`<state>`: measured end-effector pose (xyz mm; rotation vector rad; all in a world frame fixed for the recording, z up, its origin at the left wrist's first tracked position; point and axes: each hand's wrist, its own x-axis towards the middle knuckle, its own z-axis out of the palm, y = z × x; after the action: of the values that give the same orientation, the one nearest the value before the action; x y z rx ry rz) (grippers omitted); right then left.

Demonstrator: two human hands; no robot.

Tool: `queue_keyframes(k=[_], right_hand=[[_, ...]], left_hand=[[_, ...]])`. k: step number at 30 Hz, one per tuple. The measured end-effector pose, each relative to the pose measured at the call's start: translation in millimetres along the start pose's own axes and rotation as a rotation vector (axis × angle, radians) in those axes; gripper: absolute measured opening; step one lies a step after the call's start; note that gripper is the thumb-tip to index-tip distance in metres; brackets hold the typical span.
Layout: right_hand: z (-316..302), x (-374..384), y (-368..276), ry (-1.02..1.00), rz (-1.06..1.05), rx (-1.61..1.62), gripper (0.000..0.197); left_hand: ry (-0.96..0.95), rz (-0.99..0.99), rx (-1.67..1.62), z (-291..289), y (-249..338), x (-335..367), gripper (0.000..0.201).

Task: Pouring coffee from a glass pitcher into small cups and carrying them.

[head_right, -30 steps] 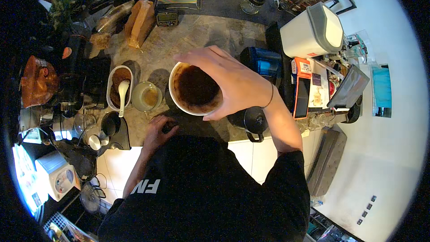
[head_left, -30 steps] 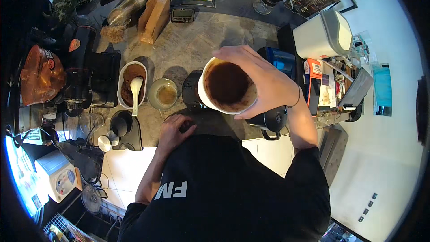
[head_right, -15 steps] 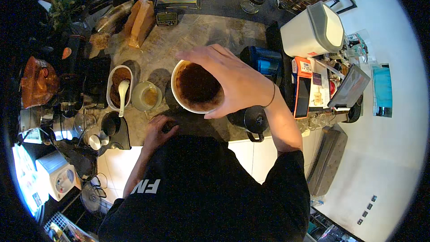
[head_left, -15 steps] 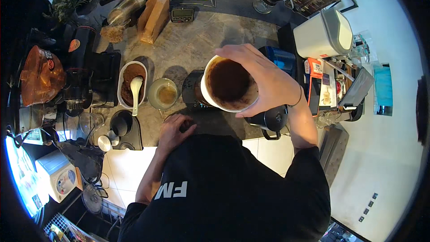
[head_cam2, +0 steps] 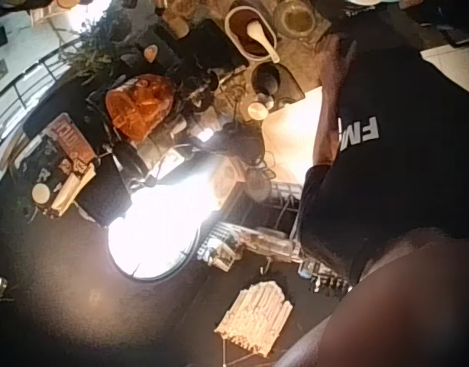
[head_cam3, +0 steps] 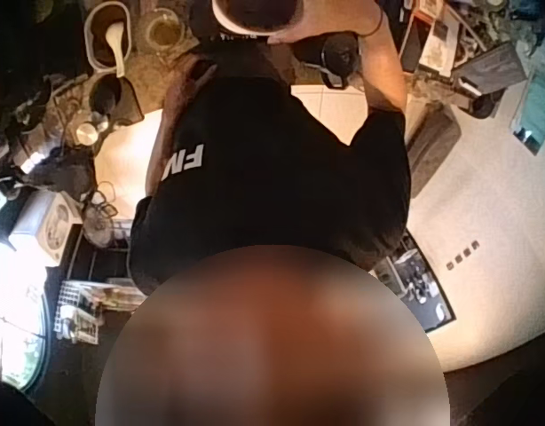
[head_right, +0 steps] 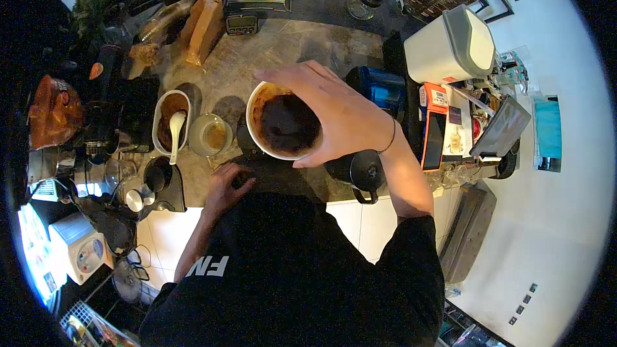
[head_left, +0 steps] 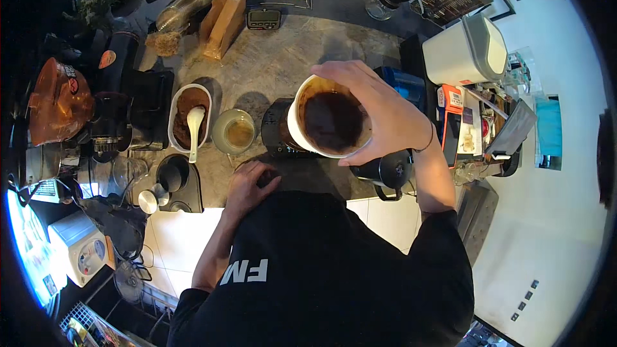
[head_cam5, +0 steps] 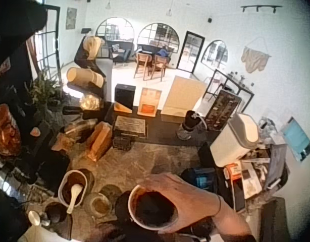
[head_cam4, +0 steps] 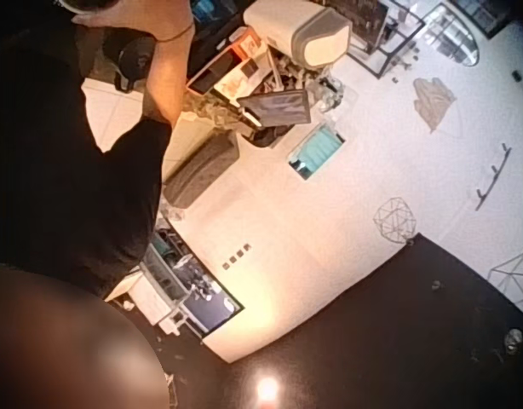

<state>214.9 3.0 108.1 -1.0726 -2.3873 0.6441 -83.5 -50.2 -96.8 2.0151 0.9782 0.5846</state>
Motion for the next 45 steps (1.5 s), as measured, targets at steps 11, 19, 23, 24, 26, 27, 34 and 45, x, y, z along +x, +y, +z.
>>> queue_keyframes(k=[11, 19, 23, 24, 26, 27, 34, 45], right_hand=[[0.3, -0.4, -2.4, -0.014, 0.023, -0.006, 0.114], [1.0, -0.6, -0.7, -0.012, 0.02, -0.015, 0.114], [-0.1, -0.7, -1.2, 0.009, 0.007, 0.001, 0.113], [-0.5, -0.5, -1.5, 0.009, 0.006, 0.001, 0.113], [-1.4, 0.6, -3.1, -0.004, 0.017, -0.015, 0.113], [-1.2, 0.8, -3.4, -0.004, 0.016, -0.016, 0.113], [-1.0, -1.1, -3.5, 0.027, -0.01, -0.029, 0.114], [-0.7, -1.7, -3.3, 0.026, 0.024, -0.016, 0.113]], left_hand=[[0.036, 0.034, 0.013, 1.1, -1.4, -0.3, 0.022], [0.064, 0.063, 0.018, 3.1, -3.6, -1.5, 0.024], [0.047, 0.054, 0.017, 2.4, -3.5, -1.9, 0.026], [0.037, 0.046, 0.003, 2.2, -3.7, -2.2, 0.026], [0.047, 0.065, 0.014, 5.0, -9.1, -3.1, 0.027], [0.056, 0.084, 0.025, 6.1, -11.1, -3.6, 0.027], [0.056, 0.082, 0.021, 1.8, -2.3, -1.2, 0.026], [0.074, 0.099, 0.008, 4.9, -6.7, -1.9, 0.024]])
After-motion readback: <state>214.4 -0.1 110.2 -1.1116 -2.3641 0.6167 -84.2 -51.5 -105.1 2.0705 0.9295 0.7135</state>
